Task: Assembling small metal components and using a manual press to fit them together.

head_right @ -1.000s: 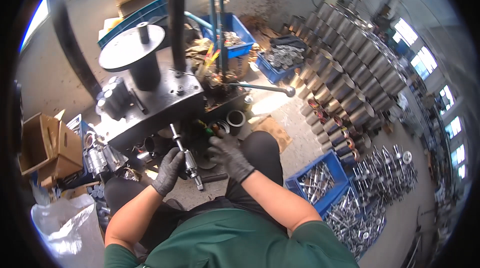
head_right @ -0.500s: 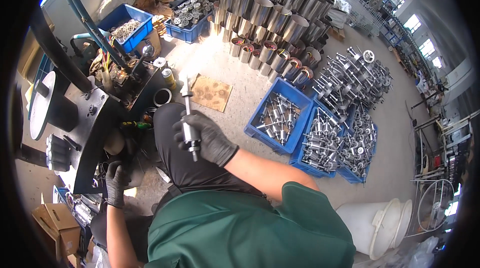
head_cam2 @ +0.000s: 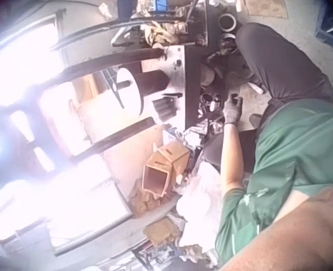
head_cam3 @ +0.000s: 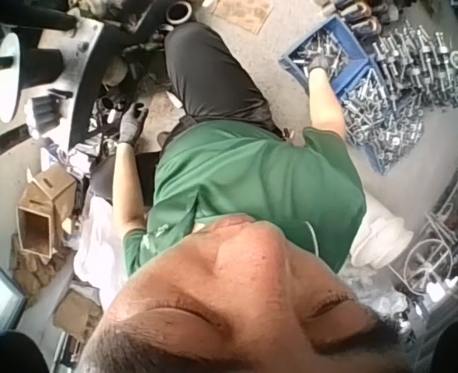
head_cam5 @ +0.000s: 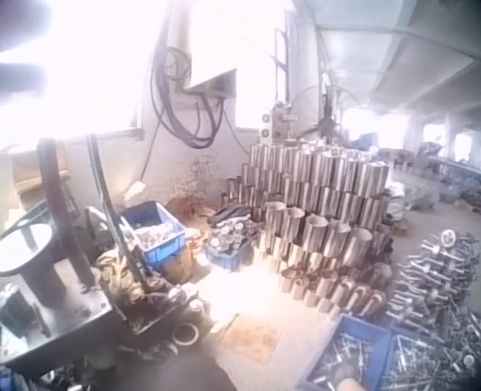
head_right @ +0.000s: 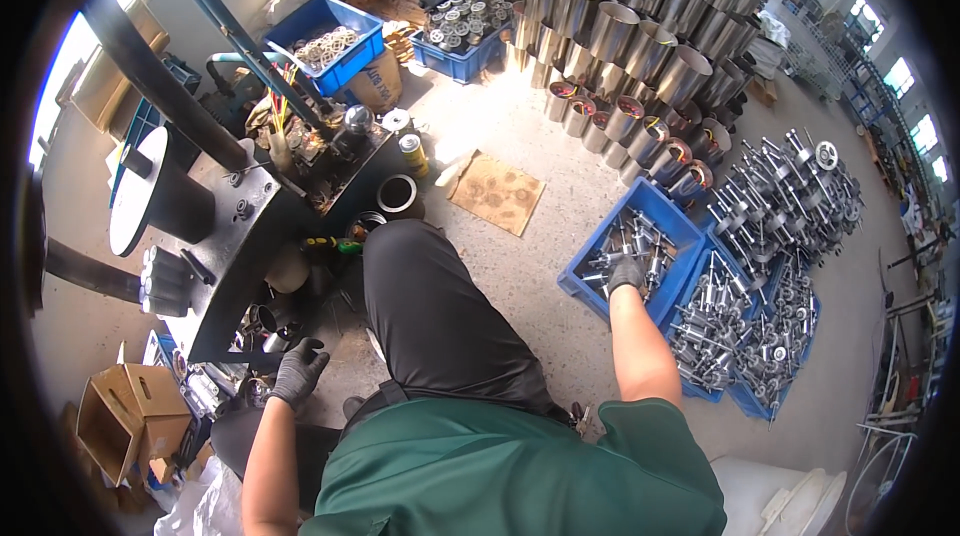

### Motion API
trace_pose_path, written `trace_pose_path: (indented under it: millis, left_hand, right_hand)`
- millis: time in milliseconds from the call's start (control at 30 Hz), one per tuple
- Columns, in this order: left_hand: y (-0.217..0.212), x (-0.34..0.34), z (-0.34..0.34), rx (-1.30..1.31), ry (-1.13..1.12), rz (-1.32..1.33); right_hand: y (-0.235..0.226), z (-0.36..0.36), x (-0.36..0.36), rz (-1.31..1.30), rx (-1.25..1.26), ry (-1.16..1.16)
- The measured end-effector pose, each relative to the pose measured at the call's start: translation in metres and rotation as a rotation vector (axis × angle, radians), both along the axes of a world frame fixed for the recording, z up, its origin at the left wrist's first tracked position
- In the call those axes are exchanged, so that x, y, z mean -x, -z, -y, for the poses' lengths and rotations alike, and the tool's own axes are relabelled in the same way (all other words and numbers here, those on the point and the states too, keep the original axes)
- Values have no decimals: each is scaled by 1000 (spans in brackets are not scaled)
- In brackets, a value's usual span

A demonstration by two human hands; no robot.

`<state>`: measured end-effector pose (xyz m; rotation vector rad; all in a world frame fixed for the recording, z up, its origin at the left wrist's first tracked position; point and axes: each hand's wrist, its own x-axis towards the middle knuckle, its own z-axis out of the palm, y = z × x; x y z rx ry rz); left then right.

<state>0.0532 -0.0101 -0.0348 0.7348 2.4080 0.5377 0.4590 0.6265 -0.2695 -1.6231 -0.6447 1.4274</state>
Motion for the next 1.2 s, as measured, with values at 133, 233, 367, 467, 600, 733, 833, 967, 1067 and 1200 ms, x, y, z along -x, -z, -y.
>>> trace_pose_path:
  millis: [133,233,367,467,600,733,833,967,1067,1200]
  left_hand:
    - [-2,-1,-4,34,1,17]
    - [-5,3,-7,84,21,64]
    - [-4,10,-11,99,35,53]
    - [-2,17,-9,78,36,15]
    - [-3,28,-4,46,35,-12]
    - [-16,35,-3,15,1,-66]
    - [-35,37,2,-81,-57,-187]
    - [-70,44,30,-411,-276,-421]
    - [-93,54,60,-883,-645,-201]
    - [-105,62,84,-1279,-896,-121]
  right_hand:
    - [-31,1,48,-234,26,-139]
    - [-99,30,128,-22,-226,-412]
    - [-201,81,236,-73,-421,-859]
    - [-278,123,309,118,-814,-1230]
    - [-358,187,380,378,-1359,-1835]
    - [-348,239,428,388,-1533,-2198]
    - [-285,270,427,494,-1502,-2246]
    - [-236,272,423,763,-1100,-2911]
    - [-229,279,431,747,-776,-2888]
    - [-237,288,444,643,-1103,-2690]
